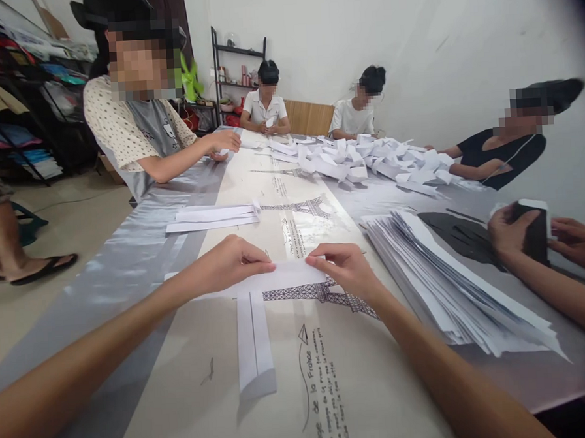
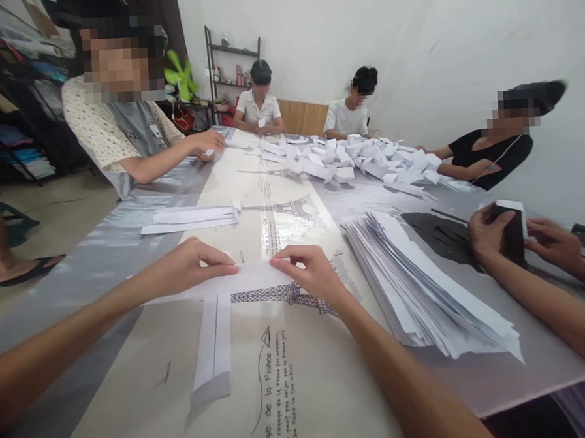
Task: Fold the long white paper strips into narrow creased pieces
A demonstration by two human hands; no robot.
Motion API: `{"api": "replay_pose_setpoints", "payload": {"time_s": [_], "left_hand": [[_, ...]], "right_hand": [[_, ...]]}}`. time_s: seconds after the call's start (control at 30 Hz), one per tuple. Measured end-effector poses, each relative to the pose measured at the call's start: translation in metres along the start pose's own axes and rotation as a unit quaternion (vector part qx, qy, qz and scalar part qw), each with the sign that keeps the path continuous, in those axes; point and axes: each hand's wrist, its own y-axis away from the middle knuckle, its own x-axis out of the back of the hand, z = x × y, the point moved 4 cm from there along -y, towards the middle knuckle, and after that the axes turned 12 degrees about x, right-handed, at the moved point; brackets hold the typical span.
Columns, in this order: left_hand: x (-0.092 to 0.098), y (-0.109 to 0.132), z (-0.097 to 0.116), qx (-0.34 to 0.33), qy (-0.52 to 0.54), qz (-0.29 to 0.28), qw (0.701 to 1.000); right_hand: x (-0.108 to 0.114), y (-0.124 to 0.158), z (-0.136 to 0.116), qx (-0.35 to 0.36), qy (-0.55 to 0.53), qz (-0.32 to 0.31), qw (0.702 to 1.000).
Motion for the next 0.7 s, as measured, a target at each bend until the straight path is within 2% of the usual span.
{"api": "replay_pose_setpoints", "payload": {"time_s": [0.13,0.23,0.43,0.57,0.7], "left_hand": [[0.01,-0.002,-0.009,0.04,0.032,-0.096,0.994],[0.023,-0.002,-0.02,0.061,0.042,-0.134,0.988],[0.036,-0.004,-0.043,0.096,0.054,-0.141,0.984],[0.039,-0.005,-0.053,0.105,0.086,-0.115,0.984],[0.038,-0.005,-0.051,0.103,0.073,-0.104,0.987]], "right_hand": [[0.01,0.0,0.012,-0.054,-0.06,0.03,0.996],[0.018,0.001,0.02,-0.088,-0.093,0.061,0.99],[0.024,0.002,0.029,-0.108,-0.102,0.05,0.988],[0.032,0.003,0.032,-0.1,-0.07,0.062,0.991],[0.033,0.002,0.028,-0.102,-0.038,-0.002,0.994]]}}
